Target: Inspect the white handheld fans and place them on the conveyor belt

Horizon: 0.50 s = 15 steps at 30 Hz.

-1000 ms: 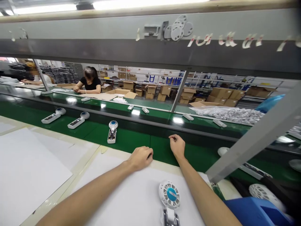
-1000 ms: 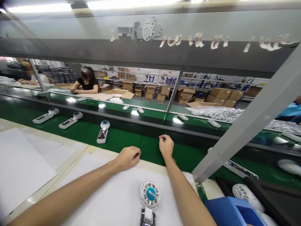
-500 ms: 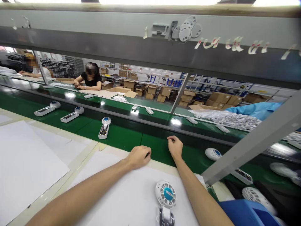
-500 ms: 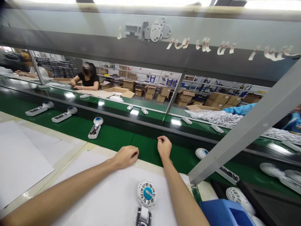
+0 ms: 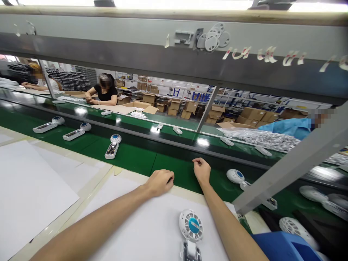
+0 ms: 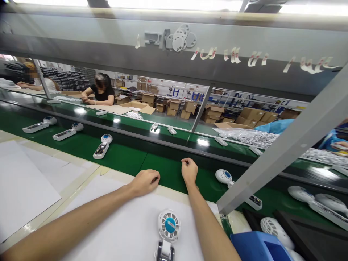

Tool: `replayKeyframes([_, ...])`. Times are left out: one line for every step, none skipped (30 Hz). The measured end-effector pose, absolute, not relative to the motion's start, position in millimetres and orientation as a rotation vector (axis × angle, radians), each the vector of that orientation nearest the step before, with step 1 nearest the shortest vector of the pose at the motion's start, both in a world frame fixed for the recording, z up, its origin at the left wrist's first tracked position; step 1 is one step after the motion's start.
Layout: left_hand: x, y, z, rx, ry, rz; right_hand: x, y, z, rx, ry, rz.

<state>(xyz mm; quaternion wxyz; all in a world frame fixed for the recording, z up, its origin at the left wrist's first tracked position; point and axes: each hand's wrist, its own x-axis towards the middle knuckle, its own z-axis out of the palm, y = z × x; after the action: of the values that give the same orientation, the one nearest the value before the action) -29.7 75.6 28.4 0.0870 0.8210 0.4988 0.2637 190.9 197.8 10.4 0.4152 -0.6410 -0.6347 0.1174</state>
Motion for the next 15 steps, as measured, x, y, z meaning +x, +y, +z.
replayKeyframes([-29.7, 75.5, 28.4, 2.445, 1.486, 0.785, 190.0, 197.0, 11.3, -1.615, -1.603, 0.284])
replayKeyframes([-29.8, 75.3, 28.5, 2.444, 1.487, 0.785, 189.4, 196.1, 13.3, -1.62, -1.611, 0.27])
replayKeyframes([-29.8, 75.2, 28.6, 2.444, 1.487, 0.785, 189.3, 195.2, 16.8, -1.626, -1.62, 0.249])
replayKeyframes([-29.9, 75.1, 28.8, 2.443, 1.489, 0.784, 189.9, 194.6, 22.0, -1.634, -1.626, 0.219])
replayKeyframes([-30.0, 74.9, 29.1, 2.442, 1.491, 0.782, 191.6, 194.1, 28.9, -1.645, -1.63, 0.18])
replayKeyframes([-30.1, 74.9, 29.3, 2.441, 1.493, 0.781, 194.5, 194.0, 37.1, -1.663, -1.628, 0.133])
replayKeyframes([-30.2, 74.8, 29.5, 2.44, 1.497, 0.779, 198.5, 194.2, 46.1, -1.693, -1.618, 0.081])
replayKeyframes([-30.3, 74.8, 29.6, 2.438, 1.5, 0.777, 203.5, 194.7, 55.2, -1.74, -1.596, 0.03])
replayKeyframes([-30.3, 74.8, 29.7, 2.438, 1.501, 0.775, 209.3, 195.3, 63.6, -1.802, -1.562, -0.015])
replayKeyframes([-30.3, 74.8, 29.7, 2.438, 1.5, 0.774, 215.3, 195.9, 70.6, -1.876, -1.521, -0.049])
replayKeyframes([-30.2, 74.8, 29.6, 2.44, 1.498, 0.773, 221.4, 196.5, 75.6, -1.956, -1.481, -0.07])
replayKeyframes([-30.2, 74.9, 29.4, 2.441, 1.493, 0.772, 227.3, 197.0, 78.3, -2.039, -1.445, -0.076])
replayKeyframes([-30.1, 75.0, 29.2, 2.443, 1.489, 0.773, 232.7, 197.3, 78.8, -2.121, -1.418, -0.067])
replayKeyframes([-30.0, 75.2, 29.0, 2.444, 1.486, 0.776, 237.5, 197.4, 77.2, -2.198, -1.401, -0.043])
replayKeyframes([-29.9, 75.3, 28.6, 2.445, 1.485, 0.779, 241.8, 197.3, 74.2, -2.271, -1.391, -0.008])
